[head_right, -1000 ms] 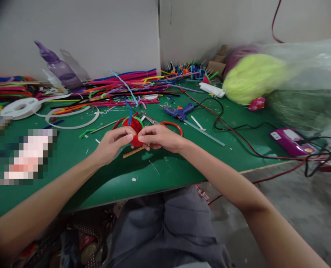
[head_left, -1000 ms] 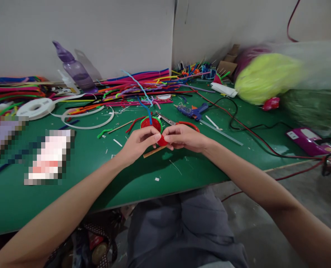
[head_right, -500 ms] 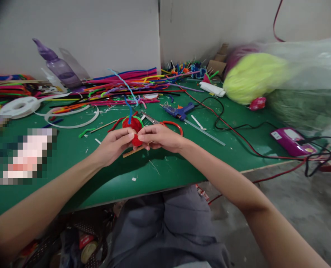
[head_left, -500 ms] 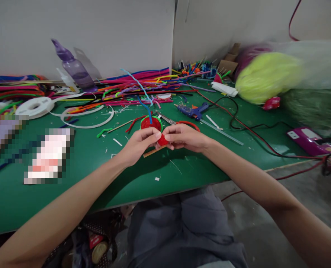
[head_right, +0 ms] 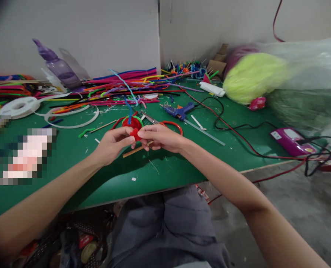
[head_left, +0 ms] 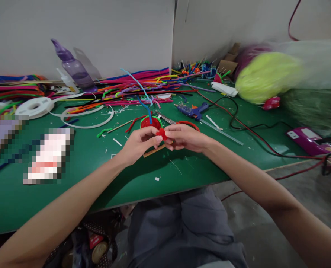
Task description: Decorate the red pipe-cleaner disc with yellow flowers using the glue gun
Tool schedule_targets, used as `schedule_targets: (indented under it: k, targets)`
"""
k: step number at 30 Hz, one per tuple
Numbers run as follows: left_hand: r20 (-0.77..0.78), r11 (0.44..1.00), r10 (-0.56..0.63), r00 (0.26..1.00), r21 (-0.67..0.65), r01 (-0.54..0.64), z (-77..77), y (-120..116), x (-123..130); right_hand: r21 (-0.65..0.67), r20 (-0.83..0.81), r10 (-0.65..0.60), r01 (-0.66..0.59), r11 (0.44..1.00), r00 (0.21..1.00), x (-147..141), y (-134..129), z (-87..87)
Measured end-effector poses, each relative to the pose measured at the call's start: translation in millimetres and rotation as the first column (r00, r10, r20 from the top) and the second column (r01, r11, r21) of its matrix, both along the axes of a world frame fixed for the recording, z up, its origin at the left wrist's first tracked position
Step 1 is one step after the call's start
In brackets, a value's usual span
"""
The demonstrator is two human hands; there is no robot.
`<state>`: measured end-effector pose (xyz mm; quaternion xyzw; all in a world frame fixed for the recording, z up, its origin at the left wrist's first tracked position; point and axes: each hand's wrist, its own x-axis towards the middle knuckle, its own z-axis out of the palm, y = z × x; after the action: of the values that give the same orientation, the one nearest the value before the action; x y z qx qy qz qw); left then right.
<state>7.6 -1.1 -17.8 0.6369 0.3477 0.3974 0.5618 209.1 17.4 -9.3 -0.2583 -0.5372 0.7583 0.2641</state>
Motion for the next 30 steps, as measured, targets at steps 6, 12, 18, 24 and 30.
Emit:
schedule_targets:
  k: [6, 12, 18, 24, 30]
  targets:
    - [-0.091, 0.998, -0.039, 0.995, 0.035, 0.043, 1.9, 0.7, -1.9, 0.082, 0.004, 0.027, -0.027, 0.996, 1.0, -0.7, -0.9, 0.7]
    - [-0.15, 0.998, -0.046, 0.988, 0.031, 0.052, 5.4, 0.4, -2.1, 0.099, 0.021, 0.014, -0.016, 0.995, 1.0, -1.1, 0.4, -1.3]
    - [-0.053, 1.0, -0.018, 0.998, -0.009, 0.018, 5.7, 0.5, -0.3, 0.139, 0.045, 0.016, -0.022, 0.99, 0.999, -1.6, 0.4, -2.5]
    - [-0.035, 0.999, -0.036, 0.999, -0.034, 0.035, 3.9, 1.1, -1.3, 0.127, 0.035, 0.031, -0.035, 0.991, 0.999, -0.5, -0.7, -3.0]
    - [0.157, 0.974, -0.003, 0.988, -0.221, 0.038, 2.5, -1.5, 3.3, 0.201, -0.025, -0.005, 0.01, 0.98, 1.0, -2.0, -0.3, -7.7]
